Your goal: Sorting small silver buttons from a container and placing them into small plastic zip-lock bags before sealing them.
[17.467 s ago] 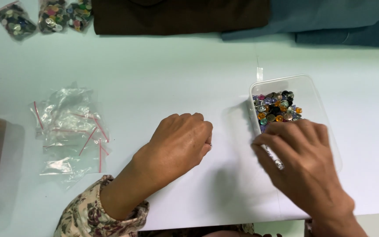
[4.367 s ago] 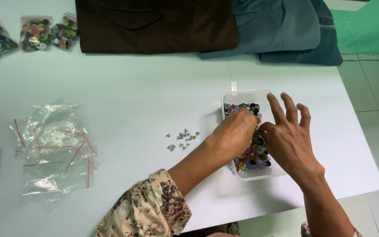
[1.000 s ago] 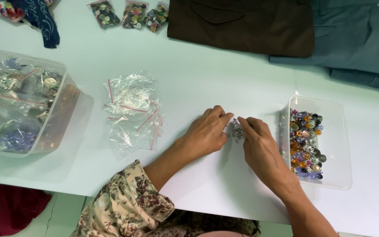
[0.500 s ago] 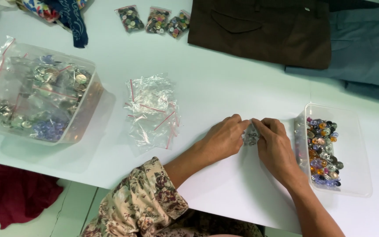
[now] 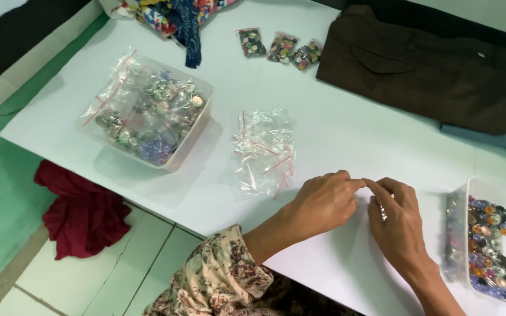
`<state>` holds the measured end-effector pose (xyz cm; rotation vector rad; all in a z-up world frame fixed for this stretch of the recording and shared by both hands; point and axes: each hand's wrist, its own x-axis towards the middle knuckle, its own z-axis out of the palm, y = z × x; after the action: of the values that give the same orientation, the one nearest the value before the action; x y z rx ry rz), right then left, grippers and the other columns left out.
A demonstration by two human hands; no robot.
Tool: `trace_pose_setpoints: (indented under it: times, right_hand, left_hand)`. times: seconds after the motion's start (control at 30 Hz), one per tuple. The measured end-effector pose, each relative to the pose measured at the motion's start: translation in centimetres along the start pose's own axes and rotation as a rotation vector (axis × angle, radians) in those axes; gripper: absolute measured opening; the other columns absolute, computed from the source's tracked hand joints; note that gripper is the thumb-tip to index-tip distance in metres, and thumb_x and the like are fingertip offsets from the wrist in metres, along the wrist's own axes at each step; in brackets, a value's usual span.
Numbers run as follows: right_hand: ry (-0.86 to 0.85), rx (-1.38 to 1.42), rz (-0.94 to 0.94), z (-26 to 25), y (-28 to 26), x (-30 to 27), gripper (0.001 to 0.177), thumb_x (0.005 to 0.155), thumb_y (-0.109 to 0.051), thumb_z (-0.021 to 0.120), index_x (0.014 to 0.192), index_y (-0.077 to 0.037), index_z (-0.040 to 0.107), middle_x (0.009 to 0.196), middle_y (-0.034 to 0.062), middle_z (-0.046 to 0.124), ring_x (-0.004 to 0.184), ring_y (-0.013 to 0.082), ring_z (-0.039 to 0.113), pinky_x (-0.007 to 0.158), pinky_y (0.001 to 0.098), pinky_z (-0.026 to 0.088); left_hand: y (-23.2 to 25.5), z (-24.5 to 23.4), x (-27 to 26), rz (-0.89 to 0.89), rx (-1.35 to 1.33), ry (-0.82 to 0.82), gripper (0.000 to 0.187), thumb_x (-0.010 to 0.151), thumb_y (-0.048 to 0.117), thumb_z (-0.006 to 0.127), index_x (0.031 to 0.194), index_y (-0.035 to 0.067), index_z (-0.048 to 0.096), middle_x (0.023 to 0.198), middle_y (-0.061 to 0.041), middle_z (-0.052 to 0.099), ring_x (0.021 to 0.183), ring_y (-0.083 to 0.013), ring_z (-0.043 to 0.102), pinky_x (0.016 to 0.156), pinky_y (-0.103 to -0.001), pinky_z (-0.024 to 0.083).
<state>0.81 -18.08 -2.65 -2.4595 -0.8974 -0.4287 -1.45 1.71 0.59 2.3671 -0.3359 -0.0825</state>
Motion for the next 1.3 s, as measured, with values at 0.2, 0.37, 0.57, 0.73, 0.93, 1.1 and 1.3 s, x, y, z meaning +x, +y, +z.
trace_pose_setpoints:
  times: [0.2,0.37,0.57,0.73,0.93,1.1,1.3]
  right_hand:
    - [-0.032,0.009,-0.247,2.5,-5.9,3.8,0.042,0.093,0.006,0.064,0.132,-0.010,0.067,0.115,0.0133,0.064,0.091,0.0299,0.057,0.081,0.0451,0.046]
    - [-0.181,-0.154,-0.264,5.4,-10.1,5.3,0.034,0.093,-0.005,0.065,0.120,-0.024,0.076,0.121,0.0059,0.069,0.116,0.0233,0.062,0.093,0.0363,0.052]
    - [-0.136,-0.168,-0.331,7.6,-9.5,4.9,0.023,0.097,-0.013,0.064,0.112,-0.026,0.075,0.119,0.0033,0.070,0.118,0.0222,0.063,0.097,0.0380,0.050]
    - [0.064,0.010,-0.313,6.9,-9.7,4.8,0.020,0.097,-0.014,0.066,0.110,-0.025,0.078,0.114,0.0033,0.072,0.109,0.0199,0.066,0.092,0.0357,0.051]
    - [0.159,0.150,-0.346,6.5,-9.5,4.1,0.020,0.097,-0.015,0.067,0.112,-0.025,0.077,0.108,0.0003,0.071,0.103,0.0184,0.068,0.088,0.0352,0.052]
    - [0.271,0.130,-0.411,5.8,-8.7,4.1,0.023,0.095,-0.010,0.068,0.114,-0.021,0.075,0.106,0.0016,0.070,0.103,0.0188,0.066,0.088,0.0342,0.051]
    - [0.460,0.156,-0.347,1.8,-6.4,3.9,0.027,0.095,-0.001,0.069,0.121,-0.007,0.071,0.109,0.0073,0.069,0.106,0.0246,0.066,0.091,0.0373,0.053]
  left_hand:
    - [-4.5,-4.9,-8.0,-0.105,-0.073,0.320,0.030,0.099,0.010,0.053,0.126,0.008,0.068,0.118,-0.008,0.068,0.114,-0.0280,0.066,0.085,-0.045,0.054]
    - [-7.3,-5.4,-12.4,-0.114,-0.091,0.546,0.027,0.094,0.000,0.060,0.117,0.007,0.073,0.106,-0.012,0.068,0.099,-0.0294,0.071,0.083,-0.039,0.060]
    - [-8.7,-4.1,-13.7,-0.027,-0.168,0.763,0.025,0.095,-0.001,0.064,0.115,0.011,0.074,0.106,-0.007,0.066,0.094,-0.0224,0.067,0.076,-0.032,0.059]
    - [-8.2,-4.3,-13.9,0.042,-0.138,0.846,0.030,0.090,0.005,0.069,0.119,0.012,0.074,0.118,-0.011,0.064,0.108,-0.0293,0.065,0.089,-0.042,0.057]
    - [-8.0,-3.0,-12.2,0.209,0.211,0.879,0.040,0.091,0.028,0.070,0.129,0.019,0.069,0.133,-0.008,0.062,0.131,-0.0331,0.053,0.109,-0.050,0.039]
    - [-7.1,-1.6,-9.8,0.237,0.261,1.000,0.015,0.091,0.022,0.079,0.106,0.021,0.078,0.098,0.003,0.074,0.104,-0.0191,0.068,0.110,-0.050,0.036]
    - [-4.2,-2.0,-6.1,0.345,0.233,1.041,0.009,0.088,0.020,0.082,0.095,0.022,0.077,0.088,0.007,0.073,0.096,-0.0147,0.069,0.109,-0.049,0.037]
